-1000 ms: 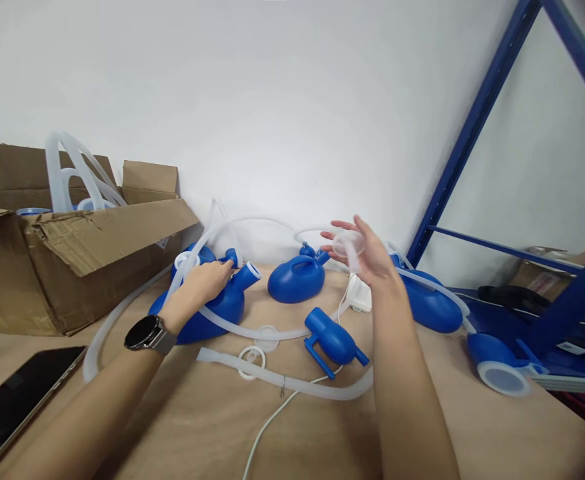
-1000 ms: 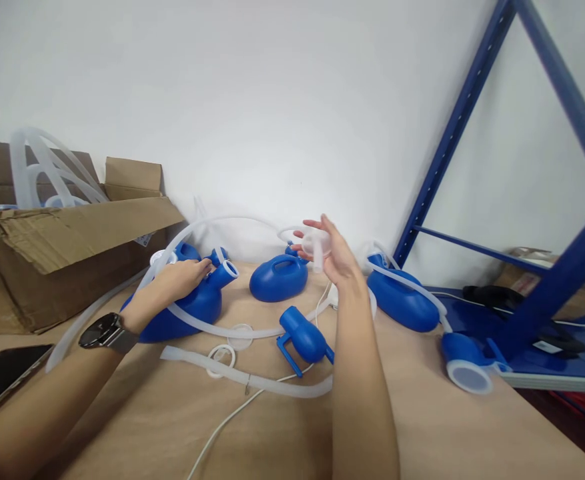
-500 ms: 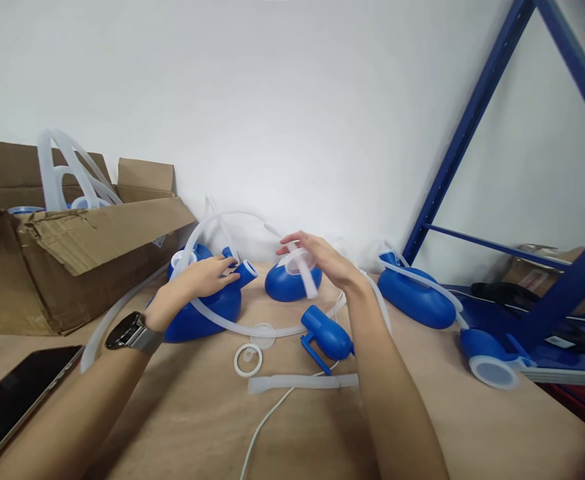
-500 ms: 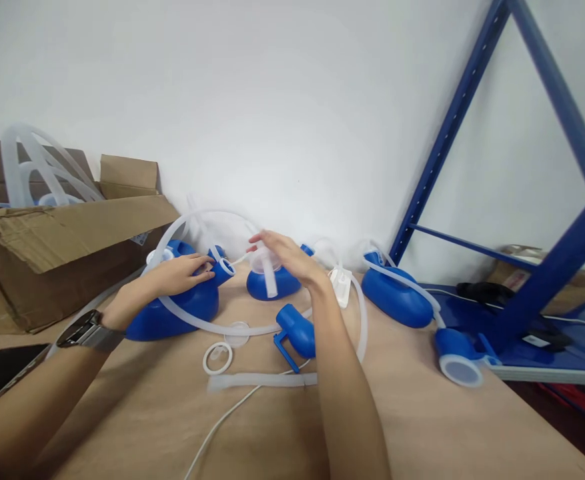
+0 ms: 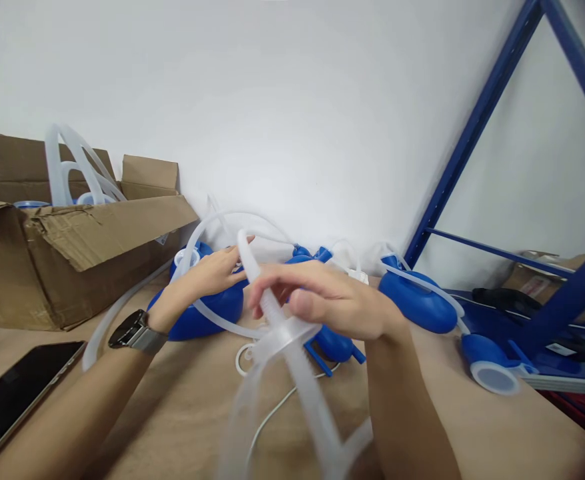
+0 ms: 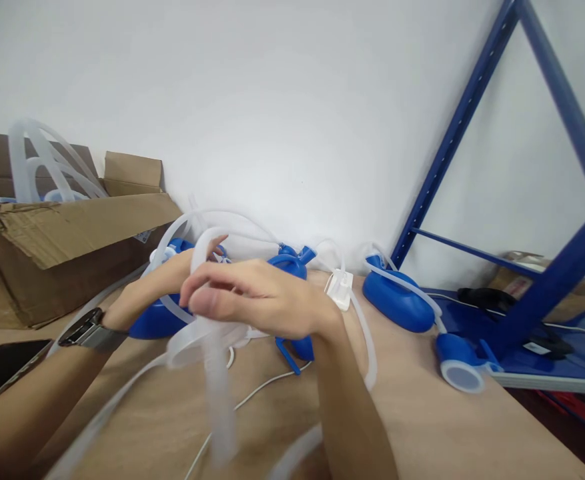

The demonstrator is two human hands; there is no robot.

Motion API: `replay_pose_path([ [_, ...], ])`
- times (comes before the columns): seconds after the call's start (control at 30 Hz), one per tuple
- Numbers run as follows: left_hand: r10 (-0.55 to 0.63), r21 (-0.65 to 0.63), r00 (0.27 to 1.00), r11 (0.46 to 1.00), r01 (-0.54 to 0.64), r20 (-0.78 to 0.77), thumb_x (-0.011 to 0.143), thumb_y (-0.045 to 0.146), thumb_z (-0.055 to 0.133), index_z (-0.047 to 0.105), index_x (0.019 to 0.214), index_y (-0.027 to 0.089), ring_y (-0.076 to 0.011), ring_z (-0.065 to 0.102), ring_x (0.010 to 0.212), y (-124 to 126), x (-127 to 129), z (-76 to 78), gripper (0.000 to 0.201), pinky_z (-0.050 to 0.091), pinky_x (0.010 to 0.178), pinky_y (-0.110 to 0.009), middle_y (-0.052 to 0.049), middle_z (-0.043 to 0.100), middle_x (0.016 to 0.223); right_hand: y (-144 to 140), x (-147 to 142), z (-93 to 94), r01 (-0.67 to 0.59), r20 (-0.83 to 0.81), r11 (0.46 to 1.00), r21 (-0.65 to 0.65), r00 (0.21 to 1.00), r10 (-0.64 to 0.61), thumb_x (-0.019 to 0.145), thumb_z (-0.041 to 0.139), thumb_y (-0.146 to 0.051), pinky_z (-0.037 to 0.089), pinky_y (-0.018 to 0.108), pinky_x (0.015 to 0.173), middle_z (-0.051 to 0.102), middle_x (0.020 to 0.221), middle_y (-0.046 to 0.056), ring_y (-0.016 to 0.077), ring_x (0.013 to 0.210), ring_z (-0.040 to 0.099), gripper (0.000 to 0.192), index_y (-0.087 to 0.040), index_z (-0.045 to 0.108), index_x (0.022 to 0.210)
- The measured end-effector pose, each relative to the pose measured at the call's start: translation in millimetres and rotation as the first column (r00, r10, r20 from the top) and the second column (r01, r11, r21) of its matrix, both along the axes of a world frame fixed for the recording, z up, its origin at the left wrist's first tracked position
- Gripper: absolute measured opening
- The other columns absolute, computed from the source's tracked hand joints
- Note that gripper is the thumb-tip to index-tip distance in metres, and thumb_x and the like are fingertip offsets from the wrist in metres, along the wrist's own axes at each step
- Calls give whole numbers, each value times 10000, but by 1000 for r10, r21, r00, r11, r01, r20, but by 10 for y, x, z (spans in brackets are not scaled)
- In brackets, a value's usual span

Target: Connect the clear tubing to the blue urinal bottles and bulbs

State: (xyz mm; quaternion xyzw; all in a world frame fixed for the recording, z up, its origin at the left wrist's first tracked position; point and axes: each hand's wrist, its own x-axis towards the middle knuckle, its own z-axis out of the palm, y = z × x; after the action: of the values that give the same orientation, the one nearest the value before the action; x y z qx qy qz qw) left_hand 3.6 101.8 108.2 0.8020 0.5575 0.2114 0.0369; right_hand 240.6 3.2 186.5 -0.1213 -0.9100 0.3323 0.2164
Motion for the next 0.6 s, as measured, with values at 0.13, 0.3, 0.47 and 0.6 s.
replay_pose_path([
  [0.13,-40,62,987,998,31,157,727,774,368,75,1559,368,61,598,943,-168,182,146,971,547,905,-91,-11,593,1352,-77,-179,-7,-111,176,991,71,980,97,1047,419,-537,437,277,813,647,934,29,140,857,566,423,-169,609,965],
  [0.3,124,118,987,984,-136,105,718,801,321,163,1501,490,15,583,1056,-263,103,346,857,579,1119,-247,35,543,1407,-163,-211,-13,-44,318,995,90,948,13,1034,418,-587,411,272,741,625,876,7,128,786,543,465,-177,581,887],
  [0.47,394,222,919,896,-386,8,732,794,198,87,1462,586,-216,386,1498,-481,-139,644,767,489,1224,-617,69,348,1578,-124,-97,-82,158,336,958,239,912,-235,975,530,-616,411,289,759,634,1015,31,160,859,566,432,-190,595,998],
  [0.6,513,269,858,823,-501,31,706,815,187,-20,1439,622,-247,451,1453,-608,-230,748,786,473,1161,-700,40,242,1609,-33,-69,-134,144,291,951,273,930,-225,969,612,-502,430,298,833,637,1107,29,172,951,583,320,-205,597,1089],
])
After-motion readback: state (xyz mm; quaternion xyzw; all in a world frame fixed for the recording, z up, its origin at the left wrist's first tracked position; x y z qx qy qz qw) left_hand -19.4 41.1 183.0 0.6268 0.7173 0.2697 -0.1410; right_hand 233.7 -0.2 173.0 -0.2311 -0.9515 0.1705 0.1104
